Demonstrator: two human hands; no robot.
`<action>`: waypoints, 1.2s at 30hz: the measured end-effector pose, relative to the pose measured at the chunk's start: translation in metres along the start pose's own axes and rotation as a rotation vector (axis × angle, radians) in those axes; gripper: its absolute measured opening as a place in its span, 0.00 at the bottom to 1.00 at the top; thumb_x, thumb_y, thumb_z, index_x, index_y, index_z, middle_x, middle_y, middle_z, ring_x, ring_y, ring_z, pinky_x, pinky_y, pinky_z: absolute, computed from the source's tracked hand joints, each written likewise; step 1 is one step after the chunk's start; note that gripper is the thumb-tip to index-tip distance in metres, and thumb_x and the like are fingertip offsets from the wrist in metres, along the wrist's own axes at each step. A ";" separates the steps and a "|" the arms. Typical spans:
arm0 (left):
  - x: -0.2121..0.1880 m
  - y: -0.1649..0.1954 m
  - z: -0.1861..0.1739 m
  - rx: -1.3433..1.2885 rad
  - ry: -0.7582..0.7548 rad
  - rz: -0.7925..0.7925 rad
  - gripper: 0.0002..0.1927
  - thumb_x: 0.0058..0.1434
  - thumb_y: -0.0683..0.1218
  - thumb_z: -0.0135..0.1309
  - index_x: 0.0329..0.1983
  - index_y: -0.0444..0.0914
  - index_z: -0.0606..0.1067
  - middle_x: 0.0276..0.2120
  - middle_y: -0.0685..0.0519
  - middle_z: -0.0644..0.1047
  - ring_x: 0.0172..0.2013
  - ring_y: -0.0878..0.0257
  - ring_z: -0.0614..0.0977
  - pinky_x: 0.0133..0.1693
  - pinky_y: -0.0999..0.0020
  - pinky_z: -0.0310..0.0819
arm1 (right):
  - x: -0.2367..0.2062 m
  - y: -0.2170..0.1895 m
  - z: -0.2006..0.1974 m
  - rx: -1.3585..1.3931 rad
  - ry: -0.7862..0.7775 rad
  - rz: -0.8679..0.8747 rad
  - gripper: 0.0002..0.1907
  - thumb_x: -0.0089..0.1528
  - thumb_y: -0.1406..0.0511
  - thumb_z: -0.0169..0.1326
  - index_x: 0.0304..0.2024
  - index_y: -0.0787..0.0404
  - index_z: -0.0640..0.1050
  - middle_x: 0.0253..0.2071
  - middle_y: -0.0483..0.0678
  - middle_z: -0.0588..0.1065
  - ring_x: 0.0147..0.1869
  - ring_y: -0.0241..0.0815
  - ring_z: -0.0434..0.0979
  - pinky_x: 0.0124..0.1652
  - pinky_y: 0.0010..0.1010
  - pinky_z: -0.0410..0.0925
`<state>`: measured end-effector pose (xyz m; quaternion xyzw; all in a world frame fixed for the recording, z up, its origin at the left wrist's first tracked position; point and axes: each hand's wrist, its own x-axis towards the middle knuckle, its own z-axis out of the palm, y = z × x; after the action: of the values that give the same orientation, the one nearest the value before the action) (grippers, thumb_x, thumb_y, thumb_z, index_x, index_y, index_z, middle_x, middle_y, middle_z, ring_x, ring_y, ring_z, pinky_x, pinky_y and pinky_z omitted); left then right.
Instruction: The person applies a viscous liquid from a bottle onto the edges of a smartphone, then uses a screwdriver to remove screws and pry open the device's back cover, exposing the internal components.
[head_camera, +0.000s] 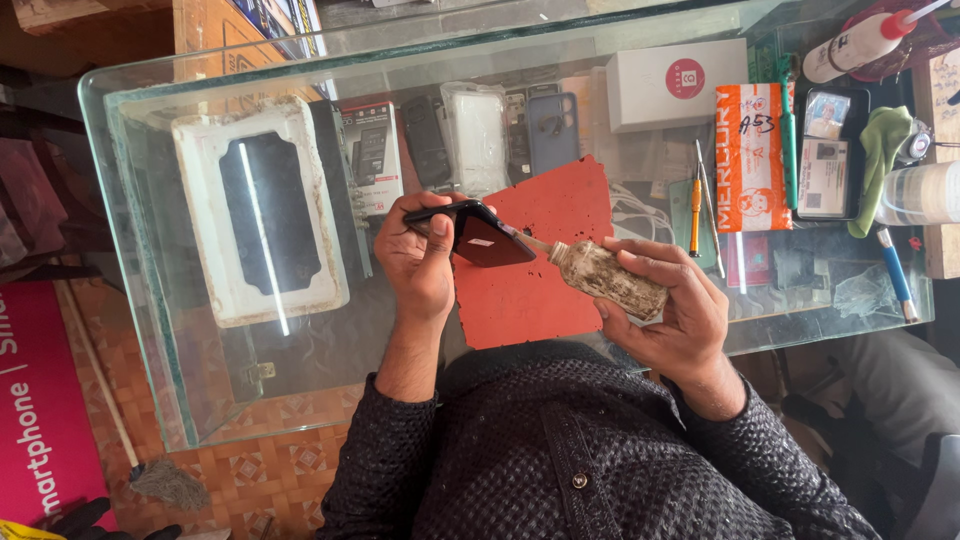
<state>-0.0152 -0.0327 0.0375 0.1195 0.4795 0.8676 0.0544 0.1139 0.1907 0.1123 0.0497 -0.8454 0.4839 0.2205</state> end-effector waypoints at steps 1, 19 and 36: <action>0.000 0.000 0.000 0.000 0.004 0.003 0.08 0.73 0.40 0.54 0.51 0.31 0.72 0.46 0.41 0.80 0.48 0.52 0.85 0.58 0.53 0.81 | -0.001 0.000 0.000 -0.001 -0.001 0.001 0.22 0.59 0.72 0.66 0.51 0.71 0.72 0.54 0.61 0.76 0.62 0.51 0.81 0.56 0.34 0.79; 0.003 -0.003 -0.005 -0.075 0.072 -0.001 0.10 0.72 0.41 0.57 0.52 0.31 0.72 0.48 0.44 0.79 0.50 0.57 0.82 0.59 0.48 0.79 | -0.025 0.016 -0.003 -0.026 -0.037 0.112 0.22 0.58 0.72 0.65 0.53 0.71 0.73 0.55 0.59 0.77 0.58 0.45 0.81 0.54 0.31 0.78; 0.005 -0.003 -0.015 0.122 0.170 0.037 0.11 0.72 0.41 0.60 0.52 0.30 0.74 0.47 0.47 0.80 0.44 0.66 0.77 0.51 0.69 0.71 | -0.047 0.035 -0.012 0.074 -0.059 0.252 0.21 0.60 0.74 0.62 0.54 0.74 0.72 0.58 0.60 0.74 0.63 0.48 0.78 0.58 0.33 0.77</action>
<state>-0.0243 -0.0423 0.0281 0.0574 0.5320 0.8447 -0.0099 0.1501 0.2133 0.0699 -0.0346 -0.8326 0.5370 0.1308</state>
